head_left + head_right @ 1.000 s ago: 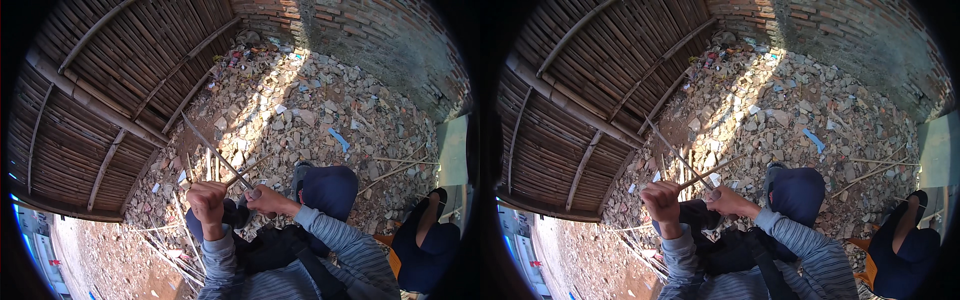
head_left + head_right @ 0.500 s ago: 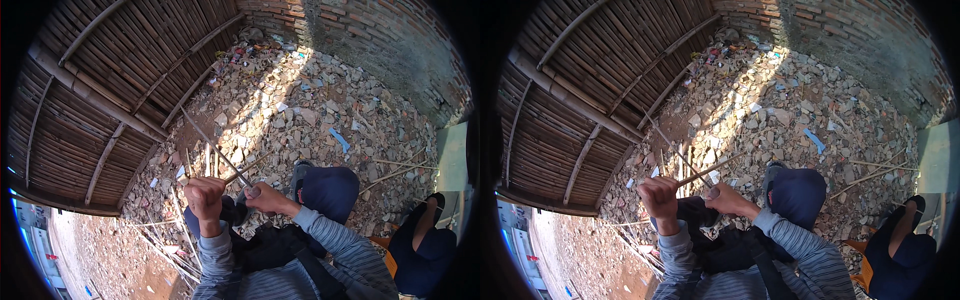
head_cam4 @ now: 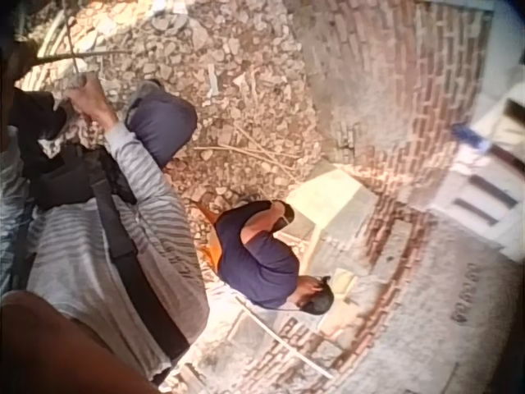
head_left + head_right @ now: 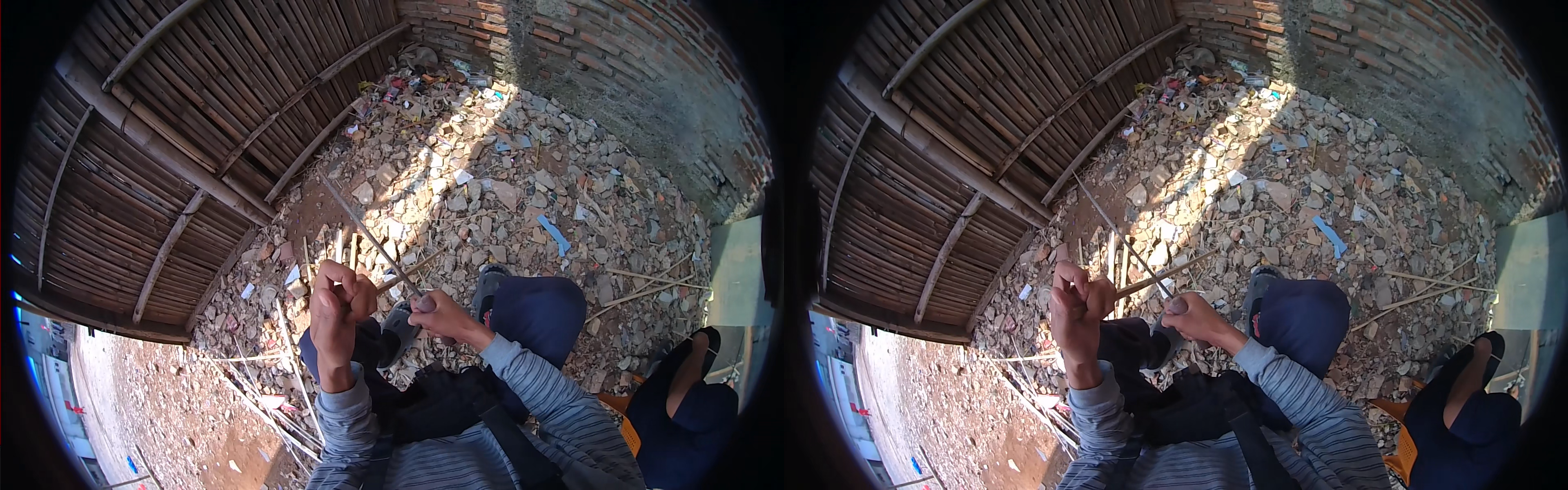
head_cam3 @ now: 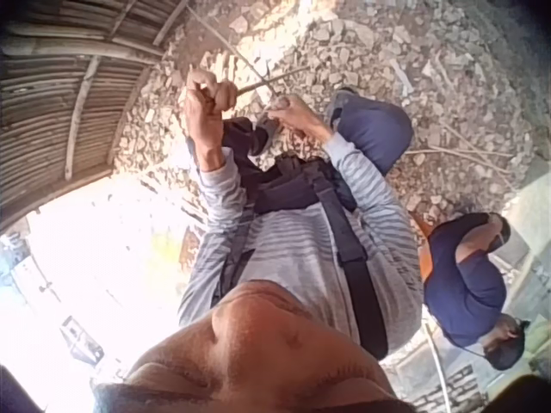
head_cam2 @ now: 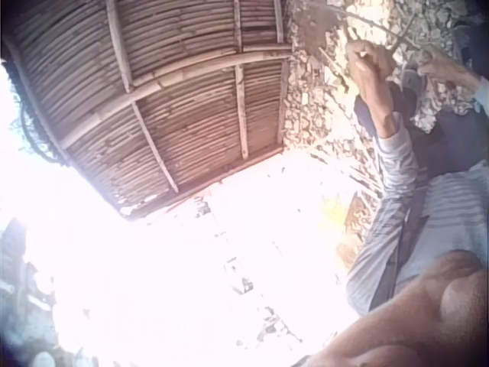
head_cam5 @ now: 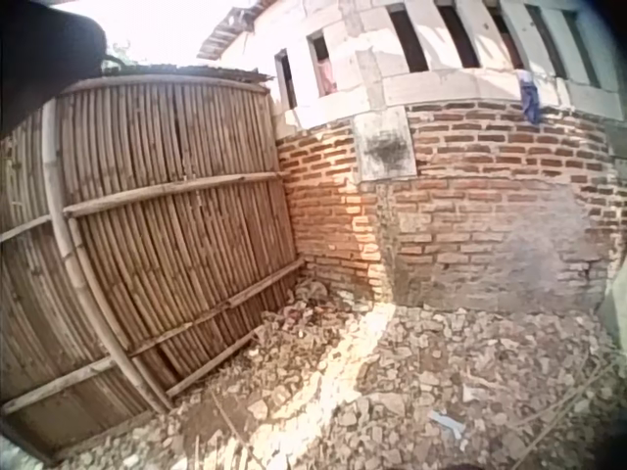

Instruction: The person uses a large blade to shave and smooth a thin bamboo strip by hand, holding the strip against their body while drawing the blade along its length.

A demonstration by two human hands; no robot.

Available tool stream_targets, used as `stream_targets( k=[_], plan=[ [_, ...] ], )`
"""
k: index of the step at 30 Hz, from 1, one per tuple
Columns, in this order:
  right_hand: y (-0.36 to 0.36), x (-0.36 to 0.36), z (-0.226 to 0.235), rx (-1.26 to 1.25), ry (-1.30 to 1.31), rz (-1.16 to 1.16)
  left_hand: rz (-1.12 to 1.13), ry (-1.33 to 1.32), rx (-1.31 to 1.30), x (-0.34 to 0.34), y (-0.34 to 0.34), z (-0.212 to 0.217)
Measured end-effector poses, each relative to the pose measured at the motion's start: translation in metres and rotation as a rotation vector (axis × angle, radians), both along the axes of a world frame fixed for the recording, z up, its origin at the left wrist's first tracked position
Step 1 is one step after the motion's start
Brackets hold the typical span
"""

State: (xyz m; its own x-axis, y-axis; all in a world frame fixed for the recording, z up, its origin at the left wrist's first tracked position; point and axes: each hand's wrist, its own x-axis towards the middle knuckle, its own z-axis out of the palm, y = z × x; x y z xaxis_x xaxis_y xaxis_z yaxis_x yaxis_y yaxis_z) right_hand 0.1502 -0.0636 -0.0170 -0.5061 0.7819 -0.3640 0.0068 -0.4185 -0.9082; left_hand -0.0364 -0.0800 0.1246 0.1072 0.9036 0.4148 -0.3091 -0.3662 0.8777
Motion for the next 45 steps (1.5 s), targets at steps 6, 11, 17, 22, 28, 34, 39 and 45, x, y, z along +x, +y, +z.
stream_targets(
  k=[6, 11, 17, 22, 28, 34, 39, 45],
  plan=[
    [0.000, 0.005, 0.029, -0.070, 0.186, 0.099, 0.201, -0.186, -0.007, 0.006, 0.001, -0.005],
    [-0.009, -0.008, 0.041, -0.208, 0.232, 0.162, 0.140, -0.223, 0.005, 0.017, -0.004, -0.004],
    [-0.004, -0.001, 0.047, -0.291, 0.181, 0.185, -0.031, -0.230, -0.040, 0.003, -0.006, -0.006],
    [-0.008, 0.000, 0.056, -0.199, 0.132, 0.229, -0.026, -0.220, -0.054, 0.000, -0.007, -0.008],
    [-0.012, -0.006, 0.047, -0.168, 0.109, 0.160, -0.018, -0.237, -0.050, -0.001, -0.008, -0.012],
    [-0.023, -0.010, 0.063, -0.040, 0.079, 0.132, -0.026, -0.259, -0.036, -0.003, -0.011, -0.013],
    [-0.019, -0.004, 0.049, -0.093, 0.108, 0.140, -0.054, -0.263, -0.024, -0.006, -0.010, -0.015],
    [-0.020, -0.007, 0.060, -0.049, 0.043, 0.112, -0.060, -0.245, -0.001, -0.005, -0.009, -0.013]
  ],
)
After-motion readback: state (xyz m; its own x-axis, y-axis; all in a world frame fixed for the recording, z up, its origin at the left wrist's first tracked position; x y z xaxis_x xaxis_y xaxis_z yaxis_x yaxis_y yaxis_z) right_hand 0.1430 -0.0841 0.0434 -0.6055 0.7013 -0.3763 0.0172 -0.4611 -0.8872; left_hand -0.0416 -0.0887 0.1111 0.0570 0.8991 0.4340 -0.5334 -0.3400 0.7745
